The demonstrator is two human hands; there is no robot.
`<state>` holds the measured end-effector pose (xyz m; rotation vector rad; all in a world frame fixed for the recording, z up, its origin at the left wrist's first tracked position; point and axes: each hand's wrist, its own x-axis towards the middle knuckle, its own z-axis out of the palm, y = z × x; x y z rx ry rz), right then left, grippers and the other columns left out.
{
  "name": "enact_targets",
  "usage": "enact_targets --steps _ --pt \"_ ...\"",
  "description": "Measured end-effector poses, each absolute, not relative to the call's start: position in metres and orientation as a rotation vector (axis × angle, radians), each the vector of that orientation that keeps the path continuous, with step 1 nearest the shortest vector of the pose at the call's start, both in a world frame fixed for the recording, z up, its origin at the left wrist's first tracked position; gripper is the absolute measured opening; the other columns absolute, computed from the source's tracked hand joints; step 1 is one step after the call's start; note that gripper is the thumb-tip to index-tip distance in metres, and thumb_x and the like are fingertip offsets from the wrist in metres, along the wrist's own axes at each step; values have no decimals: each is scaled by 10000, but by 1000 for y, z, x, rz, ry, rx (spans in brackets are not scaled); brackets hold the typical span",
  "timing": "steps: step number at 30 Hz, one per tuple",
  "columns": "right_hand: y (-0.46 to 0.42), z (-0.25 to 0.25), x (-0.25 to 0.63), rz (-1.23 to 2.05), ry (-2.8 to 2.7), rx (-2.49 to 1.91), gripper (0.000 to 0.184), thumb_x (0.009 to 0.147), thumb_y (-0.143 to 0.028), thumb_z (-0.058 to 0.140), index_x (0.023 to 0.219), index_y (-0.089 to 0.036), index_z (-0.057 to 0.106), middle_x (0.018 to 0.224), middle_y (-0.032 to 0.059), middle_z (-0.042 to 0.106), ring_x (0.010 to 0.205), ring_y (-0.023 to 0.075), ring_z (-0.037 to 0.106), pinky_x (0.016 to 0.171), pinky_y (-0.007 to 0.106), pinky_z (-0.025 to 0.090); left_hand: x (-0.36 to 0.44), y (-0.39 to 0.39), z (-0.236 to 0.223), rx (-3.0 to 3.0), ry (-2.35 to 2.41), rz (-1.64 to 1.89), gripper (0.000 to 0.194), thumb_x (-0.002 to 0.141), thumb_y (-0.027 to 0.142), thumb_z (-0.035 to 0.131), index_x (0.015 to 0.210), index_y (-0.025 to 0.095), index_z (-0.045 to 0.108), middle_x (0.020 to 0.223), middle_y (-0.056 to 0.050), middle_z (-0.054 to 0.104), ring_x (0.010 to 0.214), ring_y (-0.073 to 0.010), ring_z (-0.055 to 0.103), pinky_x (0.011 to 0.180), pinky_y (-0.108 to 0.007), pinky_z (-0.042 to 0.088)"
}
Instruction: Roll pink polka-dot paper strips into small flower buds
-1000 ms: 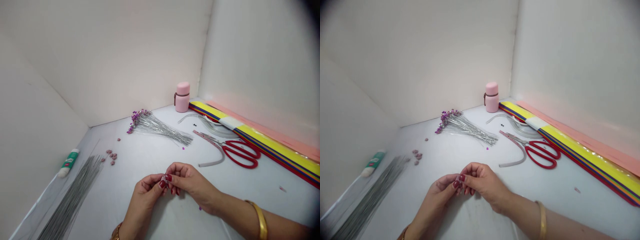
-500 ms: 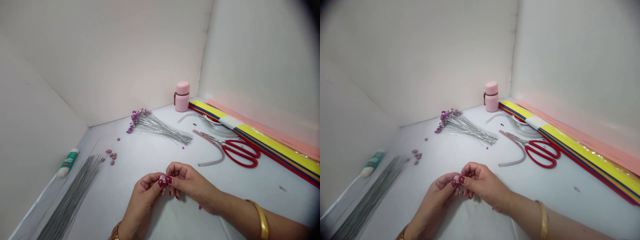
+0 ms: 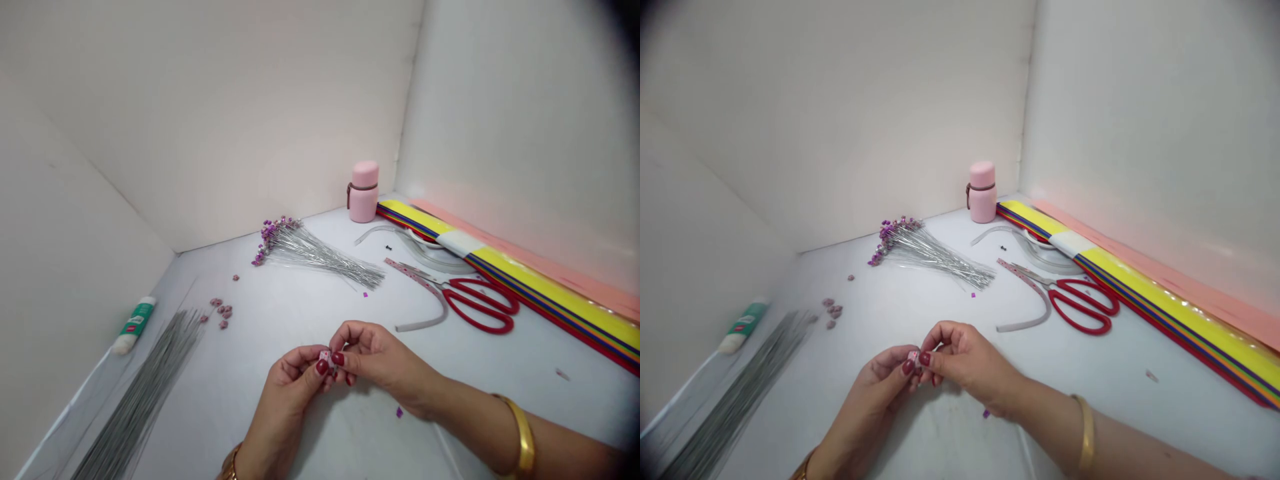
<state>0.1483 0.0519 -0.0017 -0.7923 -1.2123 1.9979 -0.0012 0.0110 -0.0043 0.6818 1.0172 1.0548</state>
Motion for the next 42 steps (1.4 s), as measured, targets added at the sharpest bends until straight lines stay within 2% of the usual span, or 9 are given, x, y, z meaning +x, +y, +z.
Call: enact_targets --steps 13,21,28,34,39,42 --pt "51 -1 147 1951 -1186 -832 249 665 -311 672 775 -151 516 564 -24 574 547 92 525 528 201 378 1 10 -3 743 1023 1057 136 723 209 630 809 104 637 700 -56 656 676 -114 559 638 -203 409" --pt "49 0 145 1961 -1155 -833 276 643 -334 686 745 -149 508 535 -28 573 509 86 519 498 193 368 2 12 -4 773 1018 1044 127 716 218 633 770 104 629 647 -44 638 633 -119 550 616 -219 404" --pt "47 1 144 1970 -1137 -908 325 617 -389 689 707 -154 483 504 -44 558 425 57 475 425 166 331 0 9 -5 911 1054 1019 139 749 230 596 799 105 629 692 -70 646 660 -143 551 649 -262 408" --pt "46 -4 144 2083 -1203 -908 349 676 -470 603 681 -134 508 548 -28 557 412 59 510 378 151 316 -3 9 -2 1025 1122 1053 119 727 237 613 757 125 641 642 -26 617 620 -133 537 628 -249 406" --pt "46 -5 144 1969 -1254 -903 309 699 -429 600 670 -136 507 541 -35 546 411 49 493 386 149 327 -3 9 1 1022 1258 1046 184 735 294 595 768 125 660 653 -37 630 620 -129 512 602 -226 393" --pt "46 -3 145 1912 -1303 -906 274 707 -402 603 678 -141 525 555 -33 552 435 55 497 411 160 343 -2 9 0 988 1336 1069 179 723 294 606 679 124 642 603 -20 607 590 -116 491 575 -206 381"
